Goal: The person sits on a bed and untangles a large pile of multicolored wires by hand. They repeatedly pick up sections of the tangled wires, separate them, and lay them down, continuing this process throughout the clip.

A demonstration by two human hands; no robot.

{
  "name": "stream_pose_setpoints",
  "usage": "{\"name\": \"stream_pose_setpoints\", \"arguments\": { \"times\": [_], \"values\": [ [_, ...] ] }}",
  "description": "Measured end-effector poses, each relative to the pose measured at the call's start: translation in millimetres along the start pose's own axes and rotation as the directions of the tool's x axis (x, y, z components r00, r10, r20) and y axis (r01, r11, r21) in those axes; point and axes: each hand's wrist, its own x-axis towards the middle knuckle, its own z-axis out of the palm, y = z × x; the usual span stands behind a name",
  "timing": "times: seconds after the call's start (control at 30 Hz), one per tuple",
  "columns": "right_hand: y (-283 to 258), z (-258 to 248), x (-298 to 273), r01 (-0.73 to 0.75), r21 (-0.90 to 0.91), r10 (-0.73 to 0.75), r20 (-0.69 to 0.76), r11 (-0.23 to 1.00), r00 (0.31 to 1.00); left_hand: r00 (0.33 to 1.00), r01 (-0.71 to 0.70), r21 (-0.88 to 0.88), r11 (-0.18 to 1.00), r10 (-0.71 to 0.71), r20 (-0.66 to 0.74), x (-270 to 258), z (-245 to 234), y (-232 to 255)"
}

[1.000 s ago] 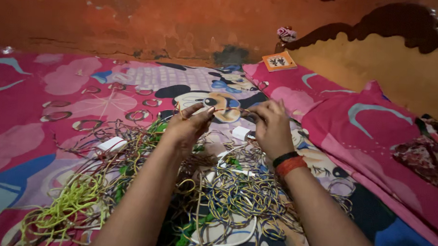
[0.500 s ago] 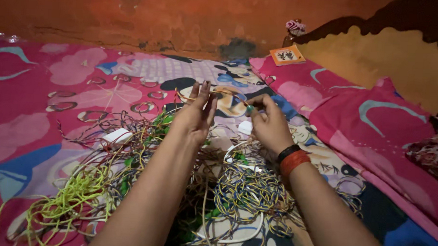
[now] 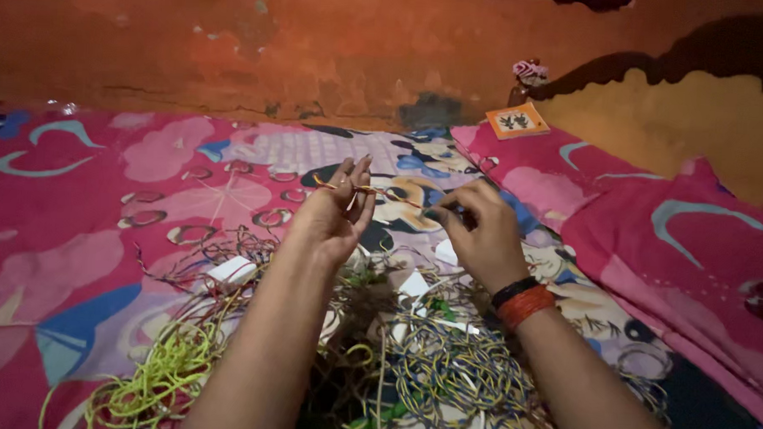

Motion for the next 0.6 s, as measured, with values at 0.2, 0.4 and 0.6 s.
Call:
{"name": "stream_pose_setpoints", "arguments": {
  "times": [0.2, 0.4, 0.6],
  "values": [
    [25, 38, -3, 0.073, -0.046, -0.076, -0.065, 0.996, 0.995, 0.996, -0.067, 0.094, 0.993, 0.061, 0.063, 2, 1, 7],
    [39, 39, -2, -0.045, -0.036, 0.043, -0.06, 0.998, 0.997, 0.99, -0.12, 0.194, 0.973, 0.103, 0.096, -1, 5, 2],
    [33, 33, 2, 0.009, 0.076, -0.021, 0.156, 0.997, 0.988, 0.961, -0.239, 0.226, 0.944, 0.198, 0.192, -4, 7, 17]
  ]
}}
